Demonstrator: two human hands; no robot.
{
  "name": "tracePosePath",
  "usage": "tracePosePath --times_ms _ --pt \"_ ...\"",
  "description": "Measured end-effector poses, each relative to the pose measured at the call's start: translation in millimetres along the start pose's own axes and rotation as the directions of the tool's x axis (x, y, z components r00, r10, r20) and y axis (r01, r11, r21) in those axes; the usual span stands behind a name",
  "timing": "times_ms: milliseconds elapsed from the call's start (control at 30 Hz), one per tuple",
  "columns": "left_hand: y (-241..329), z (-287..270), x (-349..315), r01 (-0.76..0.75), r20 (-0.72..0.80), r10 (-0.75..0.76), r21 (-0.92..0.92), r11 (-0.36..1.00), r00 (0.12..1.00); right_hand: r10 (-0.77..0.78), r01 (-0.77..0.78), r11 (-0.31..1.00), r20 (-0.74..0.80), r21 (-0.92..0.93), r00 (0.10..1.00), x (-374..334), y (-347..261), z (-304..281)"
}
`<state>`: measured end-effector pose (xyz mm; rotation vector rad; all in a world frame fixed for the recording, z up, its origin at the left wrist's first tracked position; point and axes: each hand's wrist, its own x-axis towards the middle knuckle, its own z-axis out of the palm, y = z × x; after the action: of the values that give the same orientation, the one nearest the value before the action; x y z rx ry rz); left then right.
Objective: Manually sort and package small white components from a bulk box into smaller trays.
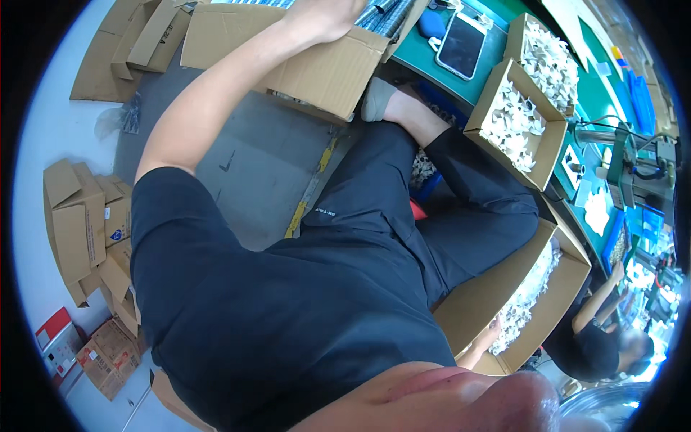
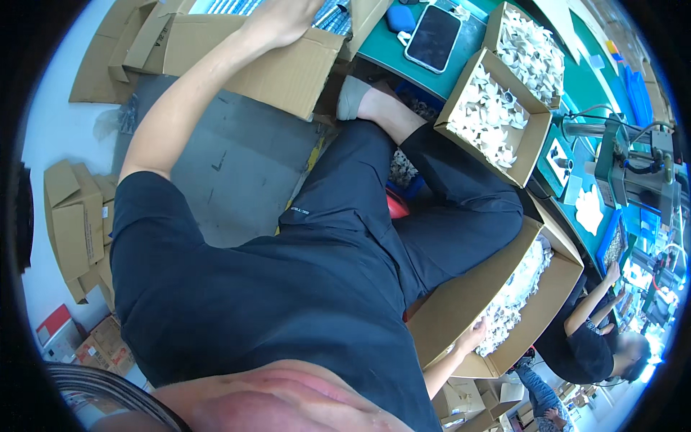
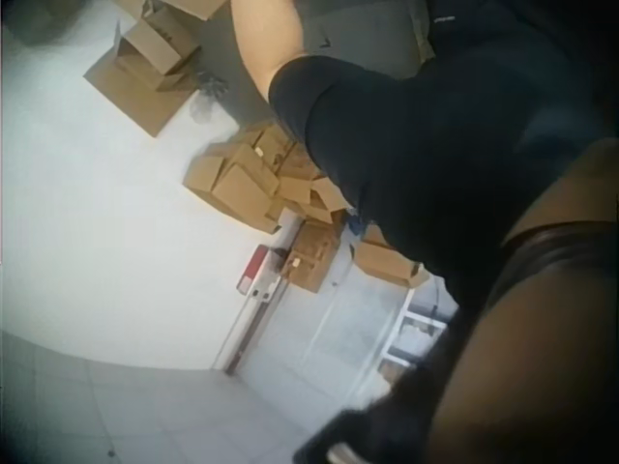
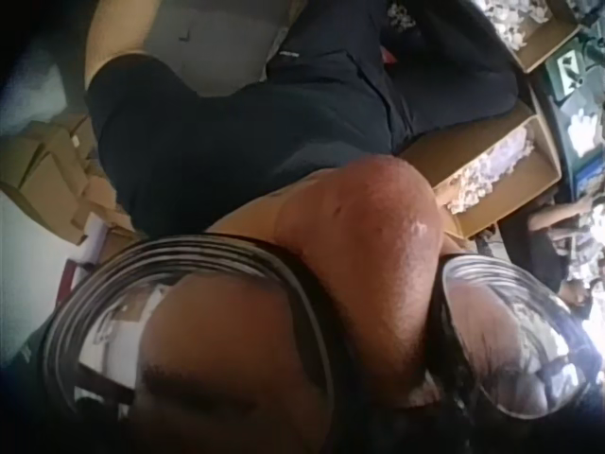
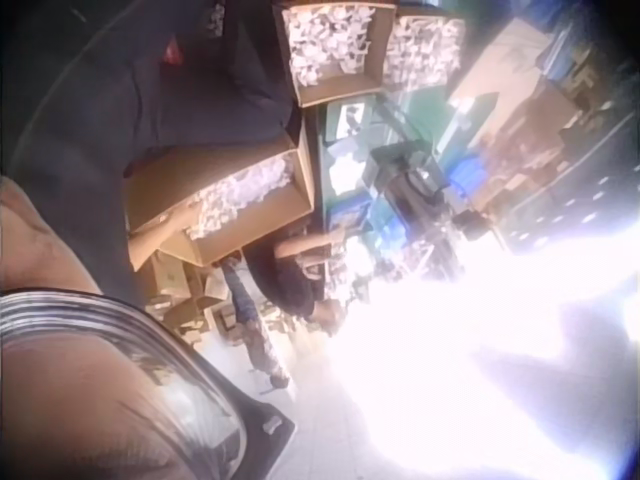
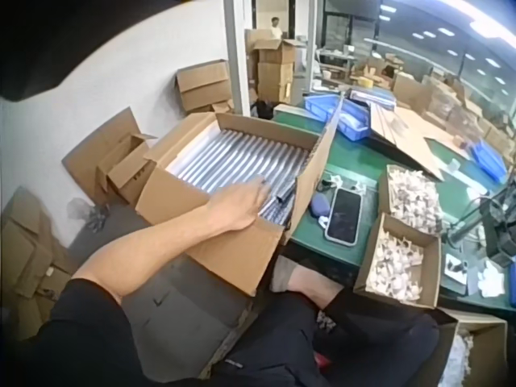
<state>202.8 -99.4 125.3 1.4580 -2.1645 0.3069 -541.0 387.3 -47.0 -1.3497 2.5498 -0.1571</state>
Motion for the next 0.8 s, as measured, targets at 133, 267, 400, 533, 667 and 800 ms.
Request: tracePosePath --times_ms 133,267,400,533,667,800 --pt "-23 -1 7 0.395 0.339 -0.381 0.029 0.918 0.86 -0.069 0.07 0.996 0.011 -0.06 0.998 61 -10 -2" --pt "-12 -10 25 0.233 0.264 -0.263 0.14 0.962 0.928 -0.048 0.045 0.995 -0.032 -0.094 0.998 88 -9 -2" --pt "8 2 38 0.47 0.313 -0.458 0.042 0.882 0.832 0.073 -0.081 0.989 -0.07 -0.12 0.995 56 6 9" --pt "3 -17 -2 0.542 0.396 -0.504 0.02 0.84 0.767 0.063 -0.074 0.977 -0.061 -0.202 0.996 85 4 -1" --pt "-16 7 2 0.072 0.197 -0.066 -0.028 0.997 0.978 0.099 -0.106 0.974 -0.041 -0.203 0.994 79 -8 -5" --pt "-16 -7 28 0.467 0.342 -0.484 0.138 0.873 0.805 0.074 -0.078 0.974 -0.023 -0.213 0.997 81 2 0"
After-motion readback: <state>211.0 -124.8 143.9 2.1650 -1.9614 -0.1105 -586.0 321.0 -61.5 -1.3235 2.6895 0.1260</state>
